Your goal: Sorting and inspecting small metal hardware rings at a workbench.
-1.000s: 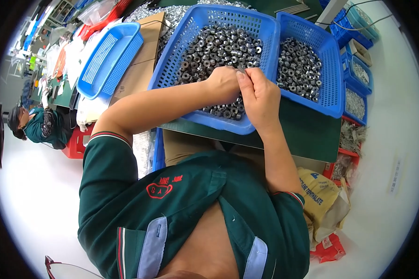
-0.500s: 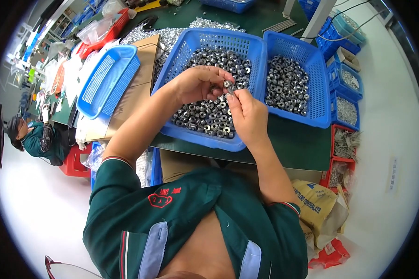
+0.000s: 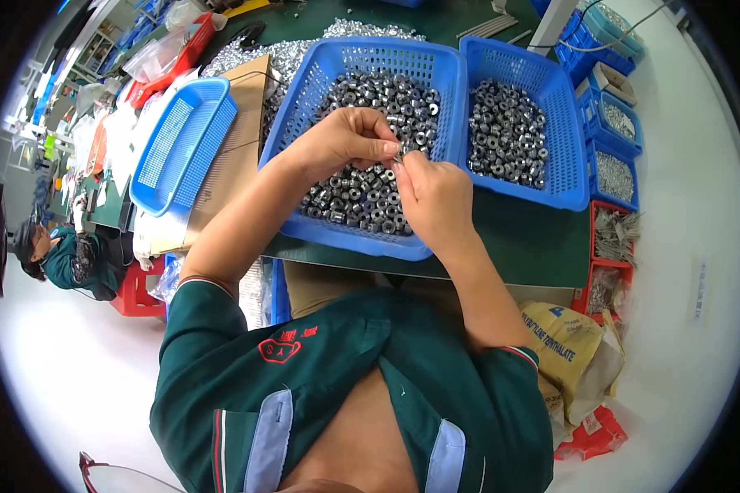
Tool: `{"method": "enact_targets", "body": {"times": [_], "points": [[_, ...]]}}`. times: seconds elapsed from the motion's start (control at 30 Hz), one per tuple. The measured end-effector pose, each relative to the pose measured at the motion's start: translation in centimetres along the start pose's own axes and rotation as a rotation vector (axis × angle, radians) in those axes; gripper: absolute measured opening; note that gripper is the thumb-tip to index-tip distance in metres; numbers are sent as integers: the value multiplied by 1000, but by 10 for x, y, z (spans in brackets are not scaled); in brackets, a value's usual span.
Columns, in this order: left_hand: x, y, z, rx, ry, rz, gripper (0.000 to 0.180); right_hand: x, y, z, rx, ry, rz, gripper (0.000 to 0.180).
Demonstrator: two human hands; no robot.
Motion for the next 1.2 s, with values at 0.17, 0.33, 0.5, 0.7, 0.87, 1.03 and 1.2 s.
{"method": "enact_targets", "body": {"times": [0.17, 0.33, 0.5, 0.7, 0.87, 1.03, 1.2], "points": [[1, -3, -4, 69, 28, 31, 15, 1, -1, -6, 109, 142, -29, 18], [1, -3, -6, 171, 19, 66, 20, -1, 0, -8, 125, 160, -42, 16], [3, -2, -4, 209, 275, 116, 11, 2, 3, -2, -86, -95, 34, 18], [8, -19, -45, -83, -723, -47, 24, 1, 4, 1, -151, -184, 38, 20], [-16, -16, -43, -45, -1420, -44, 17, 0, 7, 8, -138, -195, 51, 14], [-17, -19, -43, 29, -1418, -88, 15, 2, 3, 5, -124, -184, 59, 19], [5, -21, -23, 150, -89, -32, 9, 2, 4, 3, -150, -204, 51, 19]]}}
Point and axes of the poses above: each hand's wrist, its own y-axis away from the middle knuckle, its own x-axis out of the back of the hand, z = x × y, the point moved 3 cm from there along -y, towards the middle knuckle, and after that the axes turned 2 degrees about z, right-handed, at the moved point
